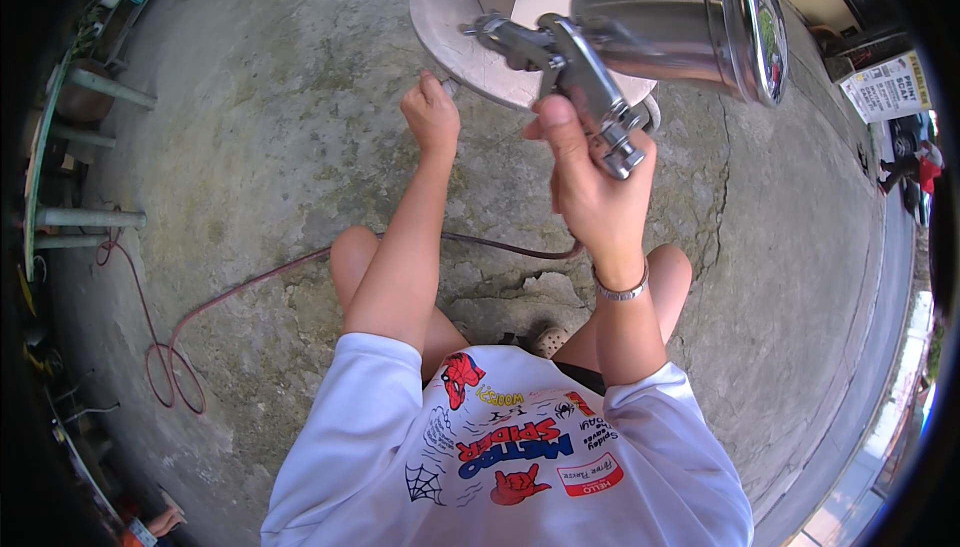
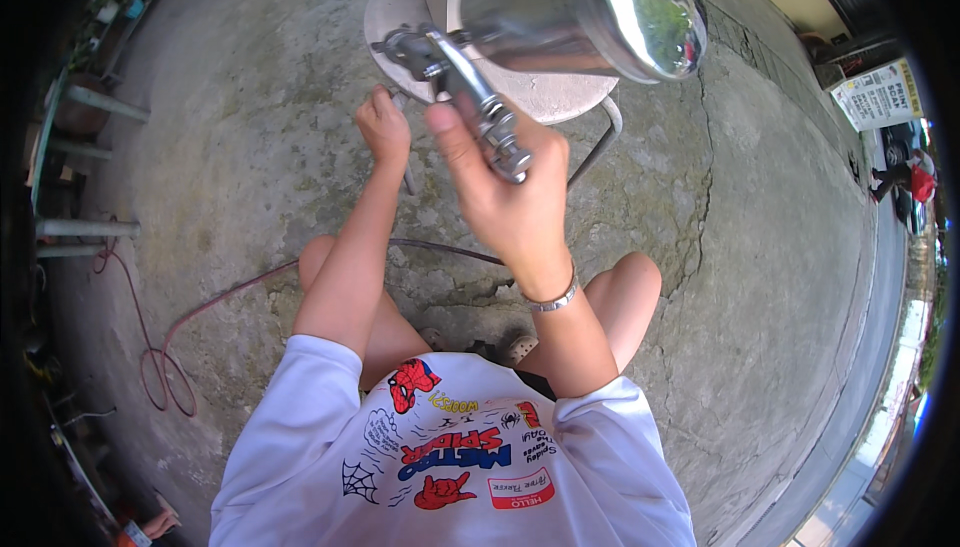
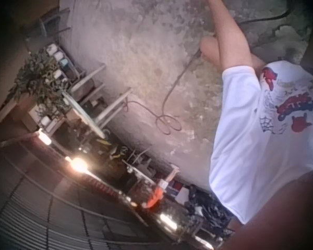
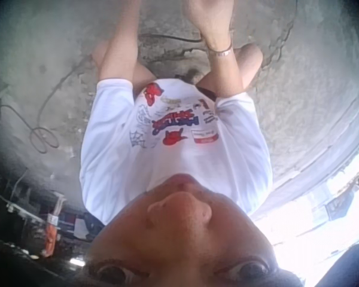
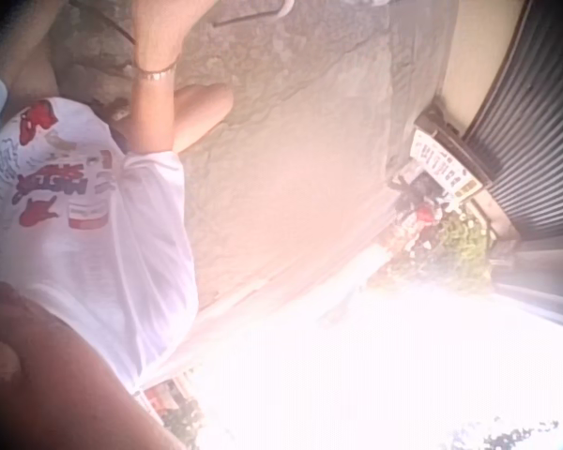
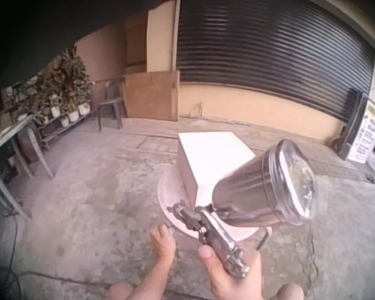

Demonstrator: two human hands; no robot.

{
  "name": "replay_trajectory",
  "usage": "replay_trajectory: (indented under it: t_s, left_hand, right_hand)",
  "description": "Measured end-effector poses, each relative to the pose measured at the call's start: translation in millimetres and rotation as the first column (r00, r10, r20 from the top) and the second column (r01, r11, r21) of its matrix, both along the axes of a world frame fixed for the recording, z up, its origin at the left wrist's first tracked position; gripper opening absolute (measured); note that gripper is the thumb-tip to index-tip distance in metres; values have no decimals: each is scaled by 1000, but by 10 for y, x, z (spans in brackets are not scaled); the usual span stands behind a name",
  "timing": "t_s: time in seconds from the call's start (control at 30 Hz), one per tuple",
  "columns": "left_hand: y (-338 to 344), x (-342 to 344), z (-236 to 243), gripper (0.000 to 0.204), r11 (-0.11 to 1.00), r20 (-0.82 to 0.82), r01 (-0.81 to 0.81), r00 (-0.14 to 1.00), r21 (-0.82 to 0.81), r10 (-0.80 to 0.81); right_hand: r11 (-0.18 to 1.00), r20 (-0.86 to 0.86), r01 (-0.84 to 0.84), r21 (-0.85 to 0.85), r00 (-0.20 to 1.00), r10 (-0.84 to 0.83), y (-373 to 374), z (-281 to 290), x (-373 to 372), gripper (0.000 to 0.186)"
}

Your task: The person pours paint into a spray gun and then spray paints a white box placed on a stool. They rotate the box to cover different sides and continue applying paint until the end of the clip.

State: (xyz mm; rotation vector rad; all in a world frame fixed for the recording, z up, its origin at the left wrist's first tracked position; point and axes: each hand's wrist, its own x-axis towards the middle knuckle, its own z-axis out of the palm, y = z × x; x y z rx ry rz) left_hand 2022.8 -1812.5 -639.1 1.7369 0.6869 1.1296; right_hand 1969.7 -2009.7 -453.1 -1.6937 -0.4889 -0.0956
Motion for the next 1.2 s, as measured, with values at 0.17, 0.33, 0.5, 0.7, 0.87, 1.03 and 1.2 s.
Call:
replay_trajectory:
  t_s: [0.17,0.33,0.5,0.7,0.87,1.03,1.2]
  left_hand:
    - [-39,3,30,52,1000,11,11,1000,-15,-11]
    - [-2,-20,45,51,1000,-7,16,1000,-23,-17]
    - [-30,-21,47,50,999,16,23,1000,-47,-23]
    - [-44,-17,44,50,998,2,15,1000,-59,-15]
    - [-29,0,29,50,999,-22,18,1000,-50,-19]
    - [-81,1,47,51,999,11,-49,999,-7,49]
    - [-1,3,-9,49,991,43,-58,998,118,54]
  right_hand:
    - [996,86,68,-65,994,-62,74,-10,26,31]
    - [947,118,285,-151,956,-269,-219,-79,303,36]
    - [843,219,530,-90,837,-502,-691,-173,706,37]
    - [844,131,536,9,836,-532,-668,-167,674,34]
    - [970,54,241,35,969,-242,-339,-222,297,31]
    - [999,-27,-6,54,1000,8,-99,-121,-126,28]
    - [999,129,-28,30,991,24,-29,-33,-48,28]
